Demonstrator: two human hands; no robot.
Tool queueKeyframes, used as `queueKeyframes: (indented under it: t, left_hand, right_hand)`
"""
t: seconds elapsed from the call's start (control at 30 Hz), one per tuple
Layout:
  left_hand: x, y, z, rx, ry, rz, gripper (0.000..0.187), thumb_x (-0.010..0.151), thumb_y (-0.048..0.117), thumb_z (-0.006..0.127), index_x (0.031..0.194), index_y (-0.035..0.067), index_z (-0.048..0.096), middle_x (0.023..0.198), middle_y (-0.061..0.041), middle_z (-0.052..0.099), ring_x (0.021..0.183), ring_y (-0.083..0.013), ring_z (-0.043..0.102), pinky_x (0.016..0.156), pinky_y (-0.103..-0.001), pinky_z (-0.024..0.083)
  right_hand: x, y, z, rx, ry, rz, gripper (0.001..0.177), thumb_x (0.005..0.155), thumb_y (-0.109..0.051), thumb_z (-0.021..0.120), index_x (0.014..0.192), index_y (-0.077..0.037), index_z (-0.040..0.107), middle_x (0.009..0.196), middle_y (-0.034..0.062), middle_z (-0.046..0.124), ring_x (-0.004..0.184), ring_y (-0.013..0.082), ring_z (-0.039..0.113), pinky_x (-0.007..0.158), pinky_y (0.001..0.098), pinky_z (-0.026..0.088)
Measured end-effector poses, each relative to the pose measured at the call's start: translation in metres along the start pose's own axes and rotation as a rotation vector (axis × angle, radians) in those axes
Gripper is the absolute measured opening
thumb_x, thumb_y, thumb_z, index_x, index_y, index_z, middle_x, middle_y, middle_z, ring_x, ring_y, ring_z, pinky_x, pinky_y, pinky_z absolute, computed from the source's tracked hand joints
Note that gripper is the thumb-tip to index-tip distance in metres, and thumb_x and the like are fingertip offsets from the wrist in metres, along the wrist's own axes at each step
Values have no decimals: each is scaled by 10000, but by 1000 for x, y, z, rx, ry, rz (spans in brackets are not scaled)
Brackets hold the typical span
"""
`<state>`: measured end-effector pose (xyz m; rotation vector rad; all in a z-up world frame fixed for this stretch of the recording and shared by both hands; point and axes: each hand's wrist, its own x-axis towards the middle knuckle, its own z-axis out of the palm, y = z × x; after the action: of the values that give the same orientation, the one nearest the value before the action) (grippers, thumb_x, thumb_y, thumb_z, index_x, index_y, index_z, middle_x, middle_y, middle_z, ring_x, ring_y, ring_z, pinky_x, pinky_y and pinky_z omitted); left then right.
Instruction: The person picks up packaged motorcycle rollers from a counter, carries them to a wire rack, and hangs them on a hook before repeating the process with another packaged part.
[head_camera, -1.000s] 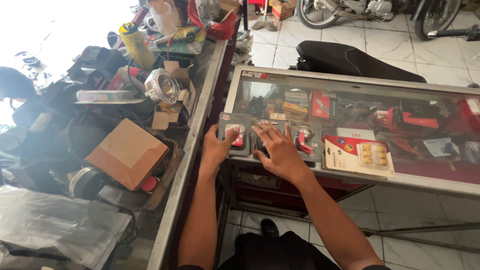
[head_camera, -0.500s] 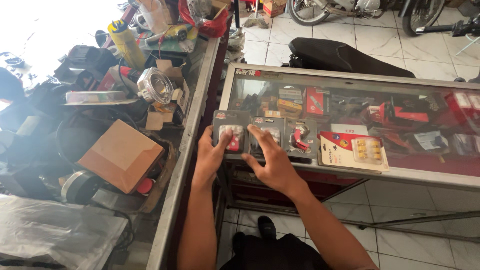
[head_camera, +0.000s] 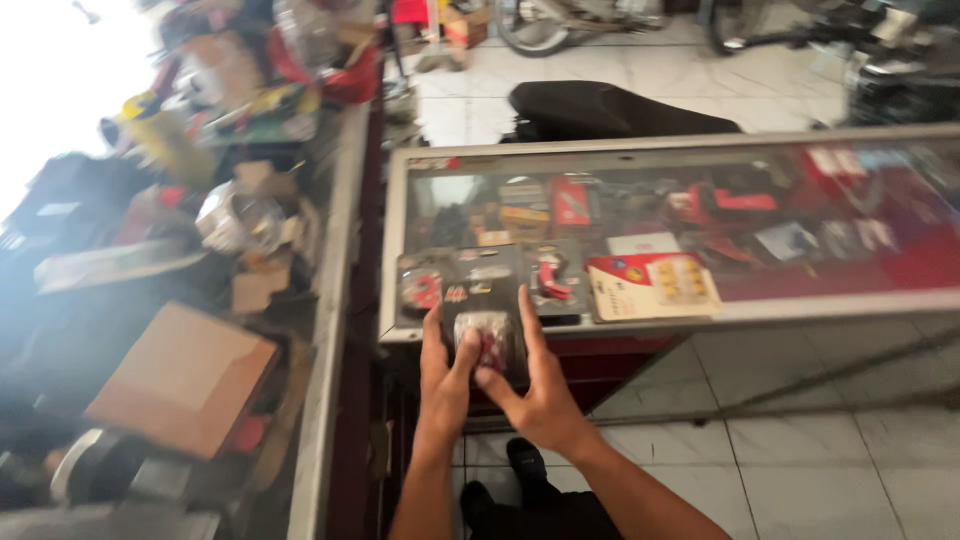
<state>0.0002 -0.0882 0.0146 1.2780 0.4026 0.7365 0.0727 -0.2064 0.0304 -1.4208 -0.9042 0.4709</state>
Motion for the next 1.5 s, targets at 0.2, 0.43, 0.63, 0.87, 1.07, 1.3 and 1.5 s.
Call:
queueKeyframes:
  t: [0.2,0.43,0.63,0.87,1.07,1.3,1.5]
  left_hand:
    - [-13,-25,27,-27,-79,-92,539,1070,311,386,1527,25,394,1244,-64,657,1028,-105,656,871,-279,557]
    - [-2,-74,56,175,-192,-140,523,1093,158,514,1588,-12,488,1133,-219,636,1010,-209,506,866,-341,430]
    - [3,-64,137,111,-492,-12,533,1016,43,517,1534,-6,402,1355,-115,637,1180,-148,609,980,-270,492]
    - [-13,-35,252,-20,-704,-221,609,952,-1,536,1537,75,388,1276,-121,657,1049,-145,692,848,-291,571]
    - [-30,-63,326,-64,-786,-221,462,958,-10,541,1415,29,492,1185,-104,703,855,-108,693,637,-260,566]
    - [-50,-93,392,-23,-911,-270,468,947,8,547,1413,39,512,1176,-102,721,799,-124,664,563,-251,512]
    - [-62,-99,433,20,-996,-339,453,933,-1,557,1384,36,537,1122,-115,726,804,-135,700,541,-273,547]
  right_hand:
    - [-25,-6,-21,-26,140,-89,997,922,-78,695,1654,-5,22,1612,218,427,1449,273,468,1208,390,329]
    - [-50,-10,-77,7,295,-105,945,935,-127,709,1660,2,116,1678,193,319,1531,267,341,1242,378,271]
    - [-82,-17,-155,-67,425,-150,917,925,-127,724,1655,-3,182,1676,181,341,1550,262,323,1259,374,247]
    - [-142,-26,-232,202,582,-40,961,879,-153,751,1662,-35,207,1552,187,491,1403,259,503,1183,383,381]
    - [-194,-35,-296,-91,526,-49,1128,840,-147,858,1675,-59,104,1679,159,347,1523,240,373,1237,386,291]
    - [-235,-43,-337,-70,645,83,1203,791,-84,874,1666,-109,49,1646,150,402,1425,221,457,1188,369,365]
    - [-259,-39,-354,117,790,389,1274,791,-44,882,1721,-234,32,1328,244,635,949,301,563,929,495,528]
